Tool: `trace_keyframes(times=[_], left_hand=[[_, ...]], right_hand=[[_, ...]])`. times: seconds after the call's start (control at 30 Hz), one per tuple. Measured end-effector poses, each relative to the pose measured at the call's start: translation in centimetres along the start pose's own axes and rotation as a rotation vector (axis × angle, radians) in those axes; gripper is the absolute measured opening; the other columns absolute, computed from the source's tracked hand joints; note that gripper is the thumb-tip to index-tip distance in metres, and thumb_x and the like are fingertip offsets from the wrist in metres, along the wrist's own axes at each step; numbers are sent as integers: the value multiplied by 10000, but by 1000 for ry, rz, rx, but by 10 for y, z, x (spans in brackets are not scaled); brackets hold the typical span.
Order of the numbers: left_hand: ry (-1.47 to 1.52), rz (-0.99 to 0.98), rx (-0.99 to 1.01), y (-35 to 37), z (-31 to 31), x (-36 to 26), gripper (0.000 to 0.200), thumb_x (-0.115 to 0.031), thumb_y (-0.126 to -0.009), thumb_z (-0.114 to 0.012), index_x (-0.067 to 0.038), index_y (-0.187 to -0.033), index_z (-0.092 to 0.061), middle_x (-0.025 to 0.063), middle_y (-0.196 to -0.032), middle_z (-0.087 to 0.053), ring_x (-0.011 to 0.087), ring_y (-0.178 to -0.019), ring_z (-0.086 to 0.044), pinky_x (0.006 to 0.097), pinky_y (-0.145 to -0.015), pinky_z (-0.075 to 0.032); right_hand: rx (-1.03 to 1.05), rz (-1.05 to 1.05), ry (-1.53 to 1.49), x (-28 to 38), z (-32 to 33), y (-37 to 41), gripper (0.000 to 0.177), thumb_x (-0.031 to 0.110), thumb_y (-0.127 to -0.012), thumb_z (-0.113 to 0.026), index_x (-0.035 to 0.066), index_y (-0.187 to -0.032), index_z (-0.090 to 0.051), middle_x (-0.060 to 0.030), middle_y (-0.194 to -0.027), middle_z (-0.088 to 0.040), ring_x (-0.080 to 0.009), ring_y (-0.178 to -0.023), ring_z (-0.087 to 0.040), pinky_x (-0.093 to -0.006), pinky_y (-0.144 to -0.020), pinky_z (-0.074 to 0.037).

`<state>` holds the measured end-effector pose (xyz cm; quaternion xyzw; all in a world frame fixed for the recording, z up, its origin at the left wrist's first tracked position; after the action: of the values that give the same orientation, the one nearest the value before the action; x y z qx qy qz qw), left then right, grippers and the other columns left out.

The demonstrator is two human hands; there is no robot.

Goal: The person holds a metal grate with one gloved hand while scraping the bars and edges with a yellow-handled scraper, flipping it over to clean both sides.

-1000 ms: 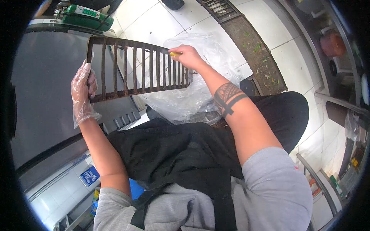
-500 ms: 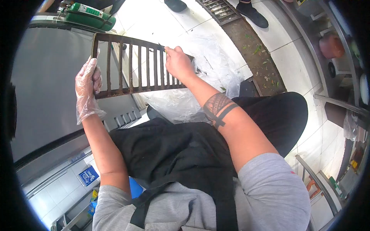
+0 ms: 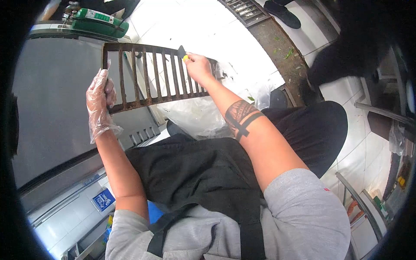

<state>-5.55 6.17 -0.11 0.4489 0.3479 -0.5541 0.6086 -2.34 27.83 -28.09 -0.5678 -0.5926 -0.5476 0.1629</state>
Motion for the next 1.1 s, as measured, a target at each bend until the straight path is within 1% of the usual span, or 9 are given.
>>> trace_keyframes(times=[0.07, 0.13, 0.2, 0.23, 0.37, 0.53, 0.6, 0.63, 1.1], left_hand=[[10, 11, 18, 1, -4, 1, 323, -330, -1024, -695, -81, -1230, -685, -65, -637, -472, 49, -450, -397, 235, -398, -293], [16, -3, -27, 7, -9, -1, 364, -309, -1023, -698, -57, -1285, -692, -60, -654, -482, 36, -455, -404, 227, -397, -298], [45, 2, -8, 6, -6, 1, 357, -308, -1023, -699, -59, -1279, -692, -61, -654, -483, 35, -460, -407, 229, -397, -301], [76, 8, 15, 6, -7, 2, 351, -307, -1024, -699, -60, -1273, -693, -61, -655, -484, 34, -464, -410, 231, -398, -305], [69, 6, 36, 9, -9, -2, 329, -312, -1023, -700, -62, -1236, -697, -60, -654, -484, 34, -461, -407, 234, -400, -311], [58, 36, -35, 9, -10, 0, 307, -321, -1026, -689, -61, -1191, -686, -60, -647, -480, 38, -454, -402, 232, -402, -303], [47, 38, -31, 11, -10, -2, 310, -322, -1028, -686, -59, -1192, -684, -59, -649, -480, 40, -454, -403, 231, -404, -302], [35, 37, -25, 11, -10, -3, 313, -322, -1029, -683, -57, -1194, -682, -59, -651, -481, 41, -454, -404, 229, -406, -301], [-39, -35, 18, 16, -11, -8, 358, -352, -1019, -703, -50, -1209, -687, -73, -668, -476, 25, -477, -402, 209, -409, -324]], right_hand=[[-391, 866, 626, -16, -10, -13, 329, 161, -1005, -636, 90, -1314, -724, -46, -725, -633, -113, -542, -568, -308, -413, -442], [-416, 746, 594, -1, -18, -1, 256, 159, -1002, -628, 73, -1198, -768, -39, -670, -612, -104, -547, -576, -308, -419, -444], [-41, 34, 19, 16, -17, 9, 368, 204, -1011, -606, 20, -1319, -688, -57, -796, -628, -111, -598, -558, -267, -445, -437], [-8, -15, -40, 18, -15, 6, 193, 175, -1015, -612, 38, -1083, -730, -50, -746, -627, -123, -547, -562, -292, -411, -412], [153, -166, -334, 15, -4, 4, 189, 170, -1029, -587, 39, -1112, -695, -69, -808, -631, -124, -550, -552, -279, -406, -394], [59, -40, -76, 6, -7, 0, 276, 195, -1012, -602, 27, -1195, -722, -134, -859, -708, -219, -638, -664, -351, -512, -518], [-267, 456, 508, 15, -6, 3, 329, 218, -985, -620, 14, -1220, -728, -240, -1025, -753, -363, -878, -749, -424, -778, -597], [-230, 342, 474, 21, -4, 8, 340, 238, -971, -627, 12, -1204, -729, -269, -1146, -708, -409, -1100, -703, -432, -987, -544], [-140, 537, 635, 18, 13, 6, 324, 227, -967, -676, 127, -1267, -742, -183, -1041, -734, -352, -983, -719, -432, -895, -560]])
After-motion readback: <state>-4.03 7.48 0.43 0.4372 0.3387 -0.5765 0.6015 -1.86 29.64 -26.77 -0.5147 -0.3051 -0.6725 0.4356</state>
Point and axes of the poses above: each hand's wrist, its own y-axis away from the middle knuckle, its own z-axis out of the back of the hand, x = y × z, the point moved 2 cm from there along -y, towards the middle knuckle
